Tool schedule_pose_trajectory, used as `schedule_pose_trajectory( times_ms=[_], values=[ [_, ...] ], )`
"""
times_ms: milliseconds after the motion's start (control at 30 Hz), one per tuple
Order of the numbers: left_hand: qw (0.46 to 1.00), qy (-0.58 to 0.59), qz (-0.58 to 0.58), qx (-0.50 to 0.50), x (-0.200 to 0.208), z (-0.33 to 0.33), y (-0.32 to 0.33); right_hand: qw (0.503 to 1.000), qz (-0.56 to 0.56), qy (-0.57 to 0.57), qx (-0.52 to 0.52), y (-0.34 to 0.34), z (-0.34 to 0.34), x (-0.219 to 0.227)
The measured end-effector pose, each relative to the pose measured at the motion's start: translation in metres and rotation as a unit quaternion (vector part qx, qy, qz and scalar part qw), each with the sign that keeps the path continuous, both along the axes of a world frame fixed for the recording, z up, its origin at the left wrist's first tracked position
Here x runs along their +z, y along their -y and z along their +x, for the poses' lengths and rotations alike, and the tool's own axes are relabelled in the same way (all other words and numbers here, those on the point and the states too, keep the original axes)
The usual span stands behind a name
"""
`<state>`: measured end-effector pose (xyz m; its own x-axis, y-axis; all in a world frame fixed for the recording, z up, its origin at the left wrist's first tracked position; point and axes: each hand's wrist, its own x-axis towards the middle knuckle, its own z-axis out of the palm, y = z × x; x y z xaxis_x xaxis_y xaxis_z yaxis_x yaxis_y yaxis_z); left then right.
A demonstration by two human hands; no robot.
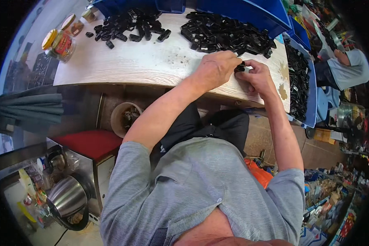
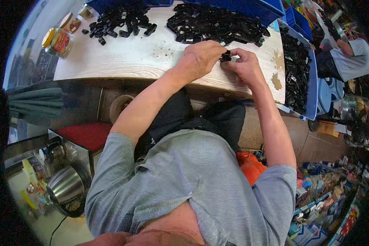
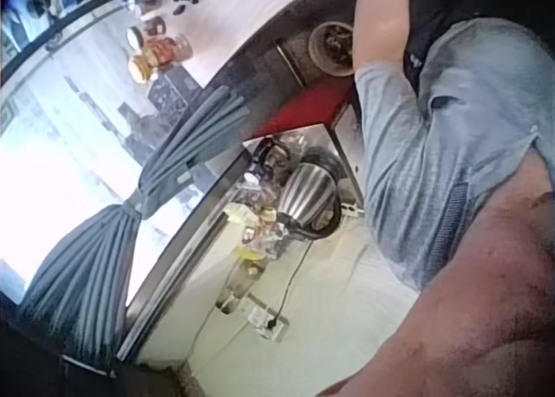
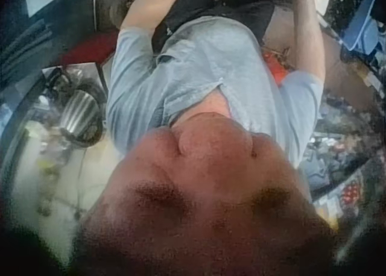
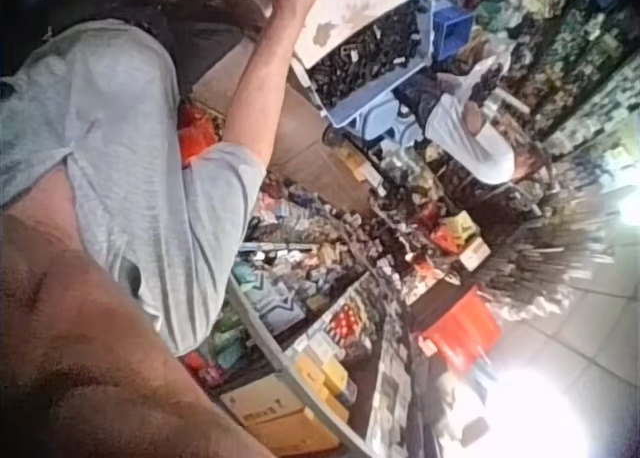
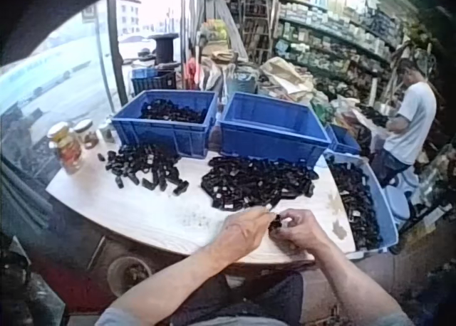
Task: Assembling small black plastic components by hand at a workbench.
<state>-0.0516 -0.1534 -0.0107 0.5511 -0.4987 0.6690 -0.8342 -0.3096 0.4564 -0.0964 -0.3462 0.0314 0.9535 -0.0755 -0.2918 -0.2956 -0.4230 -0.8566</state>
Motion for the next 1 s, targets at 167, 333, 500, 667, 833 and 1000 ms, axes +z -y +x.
schedule_pose_trajectory(
  times_ms=[167, 333, 500, 667, 833, 1000],
  values=[
    [1.000, 0.016, 0.013, -0.021, -0.004, 0.000, 0.002, 1.000, 0.017, 0.007, -0.003, 0.002, -0.001, -0.001],
    [0.999, 0.002, 0.026, -0.037, -0.005, -0.002, -0.002, 1.000, 0.001, 0.006, 0.001, -0.002, -0.002, 0.002],
    [0.995, 0.017, 0.096, -0.034, 0.002, -0.008, -0.006, 1.000, 0.003, 0.019, 0.011, 0.004, -0.003, -0.004],
    [0.987, 0.027, 0.160, 0.011, 0.004, -0.021, -0.009, 1.000, -0.014, 0.018, 0.013, 0.000, -0.003, 0.000],
    [0.993, -0.007, 0.059, 0.101, 0.012, -0.012, -0.034, 0.999, 0.046, -0.009, -0.016, 0.007, -0.008, -0.003],
    [0.910, 0.112, 0.089, 0.389, -0.002, 0.045, -0.116, 0.983, 0.112, 0.035, -0.144, 0.035, -0.014, 0.003]
  ],
)
